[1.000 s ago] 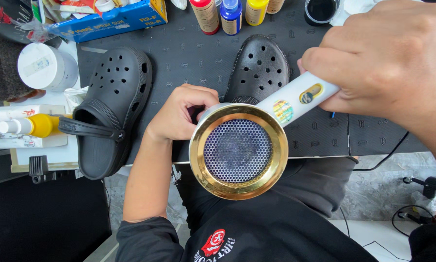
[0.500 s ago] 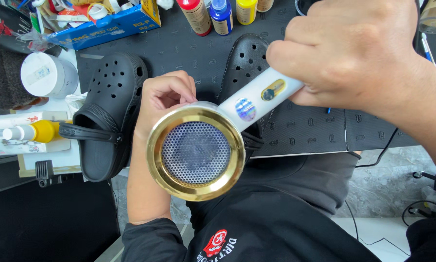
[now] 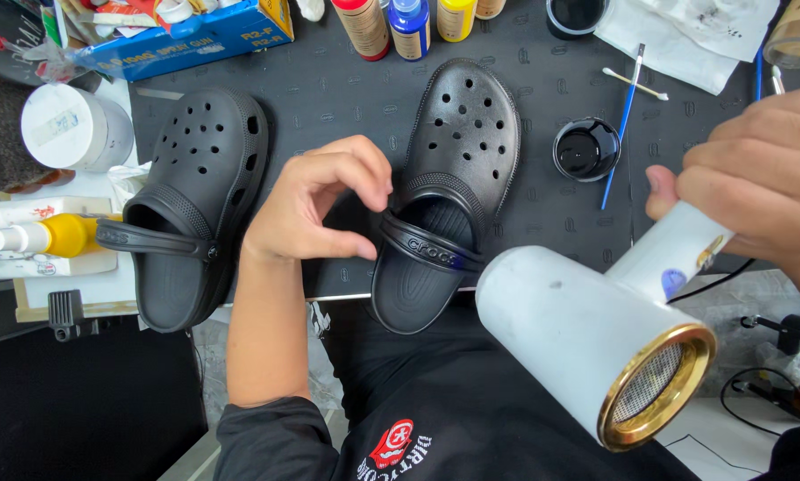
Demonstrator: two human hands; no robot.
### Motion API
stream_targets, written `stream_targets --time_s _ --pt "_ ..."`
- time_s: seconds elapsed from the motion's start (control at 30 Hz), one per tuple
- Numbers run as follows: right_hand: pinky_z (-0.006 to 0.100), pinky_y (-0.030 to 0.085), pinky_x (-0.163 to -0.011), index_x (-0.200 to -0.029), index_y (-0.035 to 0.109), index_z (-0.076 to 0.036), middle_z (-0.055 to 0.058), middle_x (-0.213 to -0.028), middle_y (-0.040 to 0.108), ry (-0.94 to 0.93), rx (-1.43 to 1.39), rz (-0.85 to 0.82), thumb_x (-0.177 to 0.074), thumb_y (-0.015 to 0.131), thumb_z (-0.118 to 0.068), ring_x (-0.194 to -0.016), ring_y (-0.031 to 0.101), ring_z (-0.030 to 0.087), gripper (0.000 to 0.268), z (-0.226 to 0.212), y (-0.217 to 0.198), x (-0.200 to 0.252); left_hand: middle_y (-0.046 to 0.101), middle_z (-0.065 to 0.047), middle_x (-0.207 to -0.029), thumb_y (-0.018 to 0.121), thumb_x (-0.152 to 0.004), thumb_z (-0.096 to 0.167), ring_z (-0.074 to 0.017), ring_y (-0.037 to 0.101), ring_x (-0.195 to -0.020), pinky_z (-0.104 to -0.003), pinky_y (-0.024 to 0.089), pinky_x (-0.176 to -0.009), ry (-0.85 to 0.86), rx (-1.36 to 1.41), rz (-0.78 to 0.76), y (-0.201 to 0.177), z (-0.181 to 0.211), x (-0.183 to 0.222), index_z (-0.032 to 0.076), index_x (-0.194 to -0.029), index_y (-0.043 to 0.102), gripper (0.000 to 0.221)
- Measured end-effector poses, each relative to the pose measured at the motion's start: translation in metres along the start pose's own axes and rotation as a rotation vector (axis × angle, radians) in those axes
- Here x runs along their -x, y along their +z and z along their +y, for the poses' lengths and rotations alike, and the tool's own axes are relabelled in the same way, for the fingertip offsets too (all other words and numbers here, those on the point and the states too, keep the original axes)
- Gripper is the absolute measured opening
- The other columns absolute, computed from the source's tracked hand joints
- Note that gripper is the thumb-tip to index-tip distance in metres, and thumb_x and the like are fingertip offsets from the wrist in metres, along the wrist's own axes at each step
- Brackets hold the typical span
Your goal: The person applies black liquid to the embossed logo on the heel strap of a black clog using a small paintbrush and then holds a hairdryer over the strap to dry it.
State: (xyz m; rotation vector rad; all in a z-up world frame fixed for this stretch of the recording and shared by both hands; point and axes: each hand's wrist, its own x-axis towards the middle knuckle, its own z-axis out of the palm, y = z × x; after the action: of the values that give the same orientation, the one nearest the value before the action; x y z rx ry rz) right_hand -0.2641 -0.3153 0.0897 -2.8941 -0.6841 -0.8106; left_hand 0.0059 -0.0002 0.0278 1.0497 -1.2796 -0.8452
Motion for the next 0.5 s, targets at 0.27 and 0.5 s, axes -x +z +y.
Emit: stream_targets --time_s 0.27,0.5 --pt "0.043 0.053 -0.068 -0.073 0.062 -0.005 0.008 -0.071 0.064 0.016 0.037 0.011 -0.076 0.086 -0.004 -0.07 0.065 0.029 0.024 -0.001 0.003 0.012 0.067 -0.011 -0.128 0.096 -0.07 0.012 -0.025 0.065 -0.125 -0.038 0.052 -0.114 -0.011 -0.204 -0.049 0.004 0.0 -0.008 0.004 -0.119 0.072 0.055" --pt "0.043 0.053 -0.067 -0.071 0.063 -0.004 0.008 -0.069 0.064 -0.033 0.036 0.032 -0.076 0.086 -0.005 -0.067 0.066 0.029 0.023 0.002 0.001 0.003 0.073 -0.011 -0.12 0.092 -0.071 0.01 -0.0274 0.07 -0.12 -0.04 0.055 -0.109 0.021 -0.282 -0.032 0.005 0.0 -0.011 0.003 -0.107 0.074 0.041"
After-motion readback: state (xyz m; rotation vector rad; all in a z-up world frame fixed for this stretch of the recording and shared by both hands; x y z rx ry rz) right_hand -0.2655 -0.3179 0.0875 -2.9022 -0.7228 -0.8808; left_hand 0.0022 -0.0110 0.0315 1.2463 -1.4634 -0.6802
